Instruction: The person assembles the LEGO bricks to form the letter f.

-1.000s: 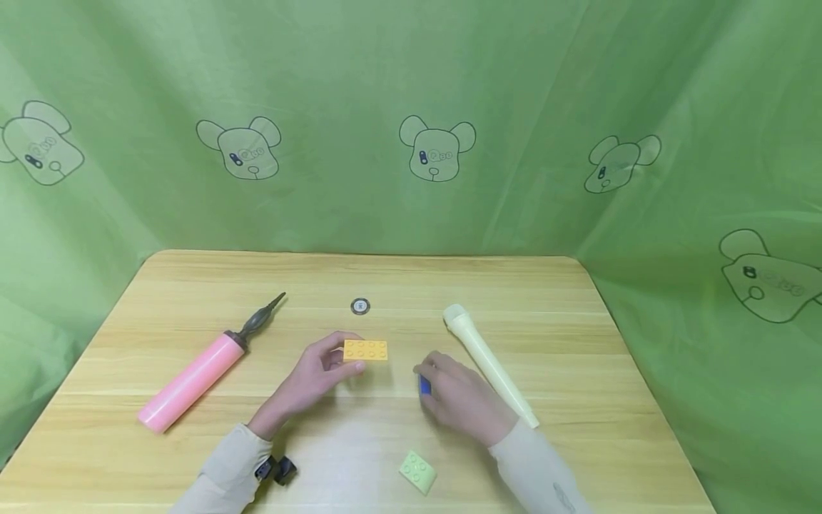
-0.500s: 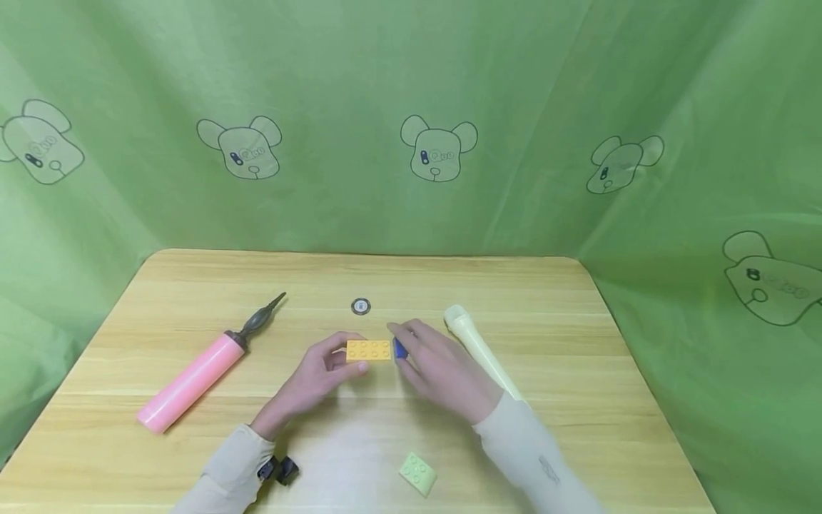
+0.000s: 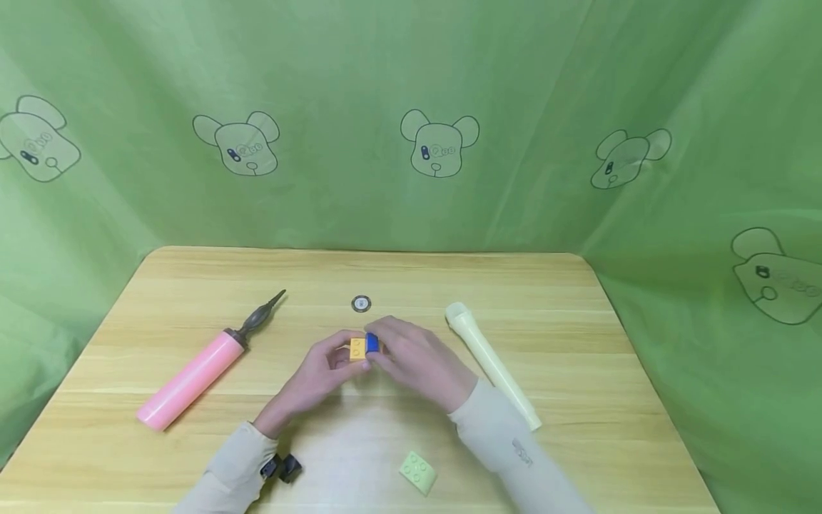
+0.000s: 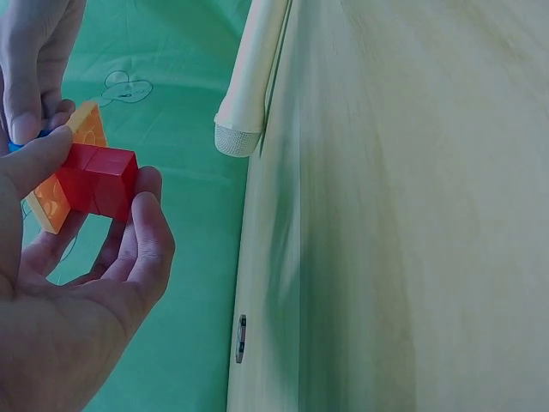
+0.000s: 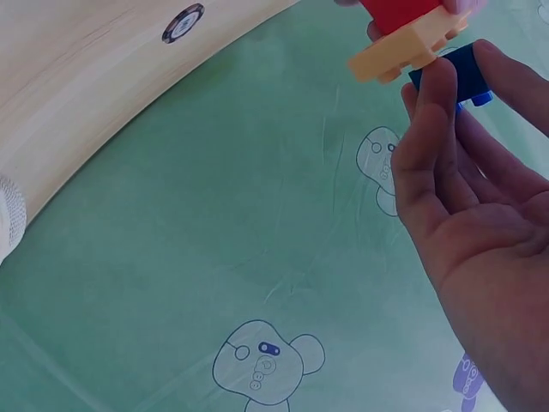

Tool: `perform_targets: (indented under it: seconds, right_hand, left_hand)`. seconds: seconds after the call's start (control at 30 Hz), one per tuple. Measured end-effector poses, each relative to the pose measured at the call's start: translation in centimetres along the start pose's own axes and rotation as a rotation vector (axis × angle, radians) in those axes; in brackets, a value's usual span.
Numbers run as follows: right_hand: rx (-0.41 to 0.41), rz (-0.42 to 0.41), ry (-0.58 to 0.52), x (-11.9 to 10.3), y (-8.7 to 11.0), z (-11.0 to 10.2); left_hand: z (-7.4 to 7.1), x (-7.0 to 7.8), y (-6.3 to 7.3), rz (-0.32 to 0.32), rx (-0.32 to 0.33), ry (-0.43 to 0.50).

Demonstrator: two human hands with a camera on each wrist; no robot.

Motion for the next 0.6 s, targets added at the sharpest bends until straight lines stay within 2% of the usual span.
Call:
perform_targets:
  seconds: [0.4,0.6]
  right_hand:
    - [0.000,-0.008,0.041,-0.05,0.28,0.34]
    - [0.021,-0.011,0.059,-0.20,0.07,-0.01]
  left_hand:
    - [0.35,0.10,0.08,-0.002,-0.010,-0.046]
    - [0.24,0.25,-0.23,0.025,0.008,-0.056]
Point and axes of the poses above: each hand's wrist, its own y-axis away from the middle knuckle, its own z-axis out of the palm, x = y × z, the point moved 2 cm from there along -y, towards the middle knuckle, and after that the axes turned 9 degrees about -x, right-handed, at the moved point
